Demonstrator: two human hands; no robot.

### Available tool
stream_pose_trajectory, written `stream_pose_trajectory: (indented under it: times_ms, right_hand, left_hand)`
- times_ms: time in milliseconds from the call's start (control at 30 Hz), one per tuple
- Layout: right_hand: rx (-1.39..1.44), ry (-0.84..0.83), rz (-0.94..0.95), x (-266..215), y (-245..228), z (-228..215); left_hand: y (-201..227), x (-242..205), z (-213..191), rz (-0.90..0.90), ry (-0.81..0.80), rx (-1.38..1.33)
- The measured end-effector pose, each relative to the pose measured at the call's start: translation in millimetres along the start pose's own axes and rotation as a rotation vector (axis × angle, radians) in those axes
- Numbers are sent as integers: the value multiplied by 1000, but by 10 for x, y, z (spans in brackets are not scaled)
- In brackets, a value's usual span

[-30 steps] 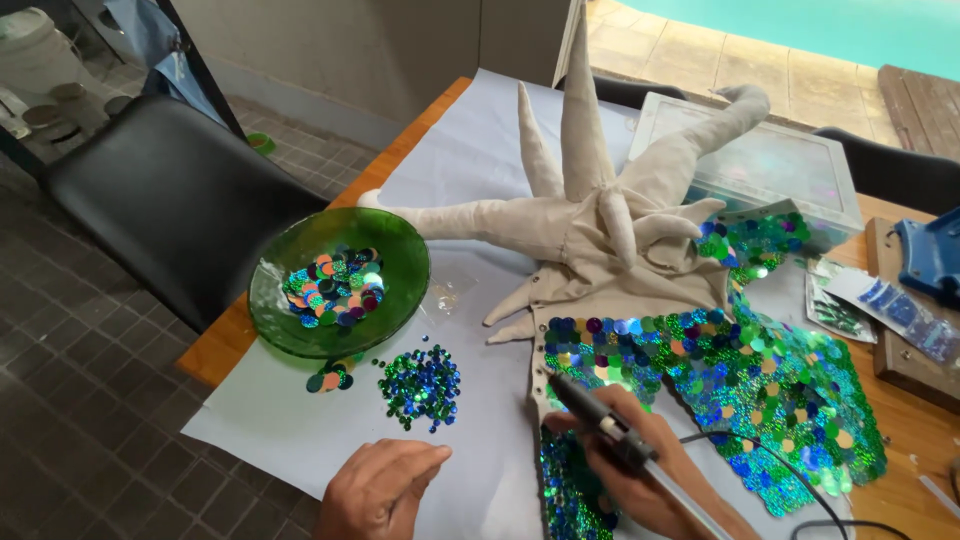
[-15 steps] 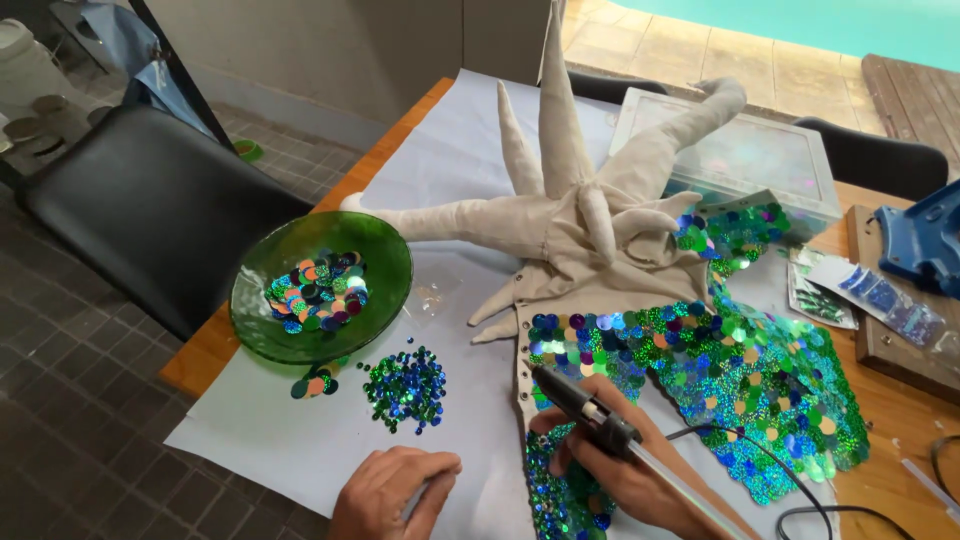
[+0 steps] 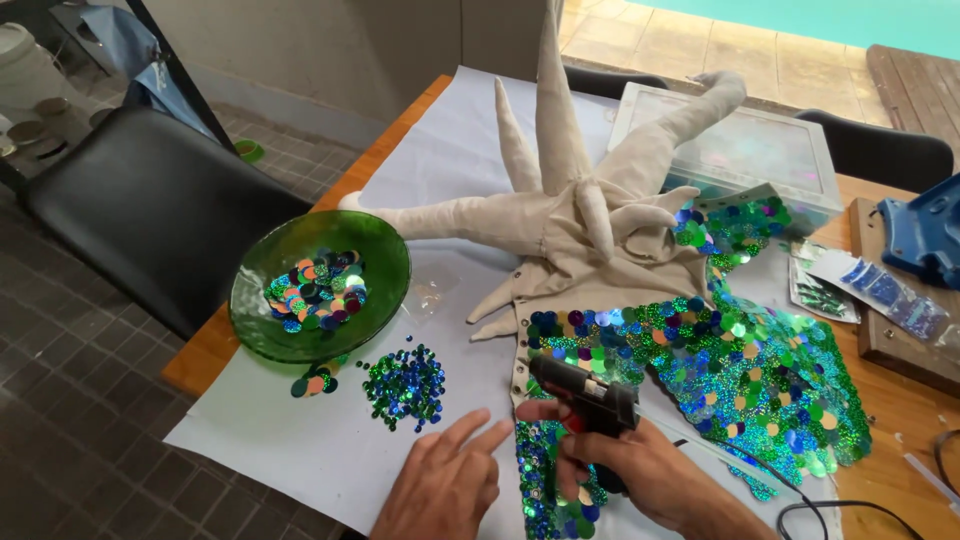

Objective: Applying sequins to a fabric piece using a hot glue gun

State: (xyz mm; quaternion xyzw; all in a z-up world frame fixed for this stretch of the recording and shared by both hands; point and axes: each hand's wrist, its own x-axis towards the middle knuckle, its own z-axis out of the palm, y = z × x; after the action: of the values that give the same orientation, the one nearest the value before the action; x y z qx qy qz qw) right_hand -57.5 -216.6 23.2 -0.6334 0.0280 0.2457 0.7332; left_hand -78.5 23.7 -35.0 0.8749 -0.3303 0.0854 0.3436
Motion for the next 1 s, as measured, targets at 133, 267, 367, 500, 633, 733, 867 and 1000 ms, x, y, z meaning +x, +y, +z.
stream_pose_trajectory:
  times_ms: [133,267,367,500,633,733,867,1000]
  right_hand:
    - [71,10,-79,8,34,-31]
    - [110,-63,-410,-89,-110,-104]
    - [235,-48,-571,-162,-197,-216]
    - [354,-33,-659,-194,-144,-334]
    - [189,202,-401,-165,10,-414]
    - [91,389,-186,-227,-95,-259]
    - [-64,482,-72,-301,-217,-141]
    - [-70,479,-159,-242,-88,-271]
  left_hand:
    - [-89,102,68,-139,-161,108]
    - [-34,113,-1,-202,-35,17]
    - [-177,-23,-25,65,276,92]
    - [-268,-149,-136,145,338,-37]
    - [-455,-284,-254,-30,268,-23]
    - [-470,-276,-414,-241,209,10]
    - [-443,-186,-613,-332,138,27]
    - [-481,-21,-619,-180,291,59]
